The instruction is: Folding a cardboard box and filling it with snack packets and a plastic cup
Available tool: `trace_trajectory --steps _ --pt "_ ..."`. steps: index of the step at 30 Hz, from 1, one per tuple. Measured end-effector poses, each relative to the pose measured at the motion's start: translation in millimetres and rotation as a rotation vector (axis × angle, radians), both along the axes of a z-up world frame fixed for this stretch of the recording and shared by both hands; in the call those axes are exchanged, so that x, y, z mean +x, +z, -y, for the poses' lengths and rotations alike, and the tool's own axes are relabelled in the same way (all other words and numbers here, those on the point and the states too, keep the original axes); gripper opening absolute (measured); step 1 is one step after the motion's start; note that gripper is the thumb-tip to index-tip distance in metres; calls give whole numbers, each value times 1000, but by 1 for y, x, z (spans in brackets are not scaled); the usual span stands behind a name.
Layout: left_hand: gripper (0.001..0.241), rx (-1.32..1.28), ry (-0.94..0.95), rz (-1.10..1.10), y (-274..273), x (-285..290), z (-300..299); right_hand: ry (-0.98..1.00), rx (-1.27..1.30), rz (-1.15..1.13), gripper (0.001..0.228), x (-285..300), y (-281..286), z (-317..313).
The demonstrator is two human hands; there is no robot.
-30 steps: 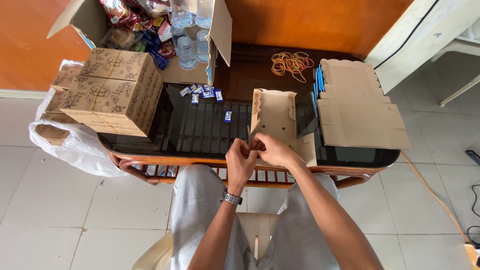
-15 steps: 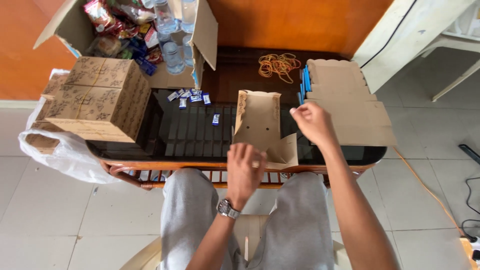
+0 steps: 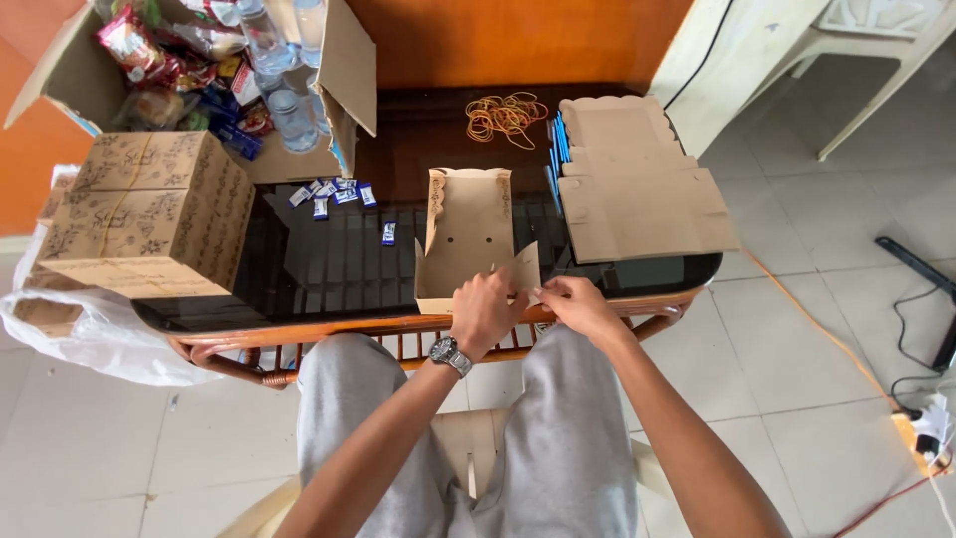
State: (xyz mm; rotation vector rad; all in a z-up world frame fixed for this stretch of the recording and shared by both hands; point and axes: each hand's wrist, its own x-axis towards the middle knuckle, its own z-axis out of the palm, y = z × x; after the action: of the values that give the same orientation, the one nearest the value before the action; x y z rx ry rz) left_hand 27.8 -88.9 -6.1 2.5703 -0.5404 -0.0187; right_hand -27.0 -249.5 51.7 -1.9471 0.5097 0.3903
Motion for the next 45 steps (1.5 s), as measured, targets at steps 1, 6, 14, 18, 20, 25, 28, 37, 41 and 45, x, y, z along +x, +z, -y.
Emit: trace_trajectory --steps 1,6,14,18,20,25,28,37,41,45 --pt "27 9 -12 3 8 -6 -7 -12 9 3 44 1 -9 -1" --pt "21 -66 -78 -55 32 -23 -26 -139 151 71 25 2 -5 -15" --pt "11 -82 -93 -132 37 -17 -31 -171 184 79 28 5 -8 -33" --pt "19 -207 -23 -279 24 -4 -41 -193 244 -17 38 10 -20 -39" --pt "20 -272 13 -345 15 7 -50 -152 224 -20 36 16 -22 -39" --pt "19 -404 81 -465 14 9 -64 -98 194 -9 32 22 -13 -53" --pt "18 -403 90 -488 18 8 -65 -87 205 32 33 21 -7 -61" --pt "21 -437 109 -529 33 4 -67 -28 107 36 36 20 -14 -57" --pt "22 -430 123 -545 34 8 -60 -162 220 17 37 28 -44 -43" --pt "21 -404 129 -576 35 16 -55 -304 398 9 57 28 -40 -44"
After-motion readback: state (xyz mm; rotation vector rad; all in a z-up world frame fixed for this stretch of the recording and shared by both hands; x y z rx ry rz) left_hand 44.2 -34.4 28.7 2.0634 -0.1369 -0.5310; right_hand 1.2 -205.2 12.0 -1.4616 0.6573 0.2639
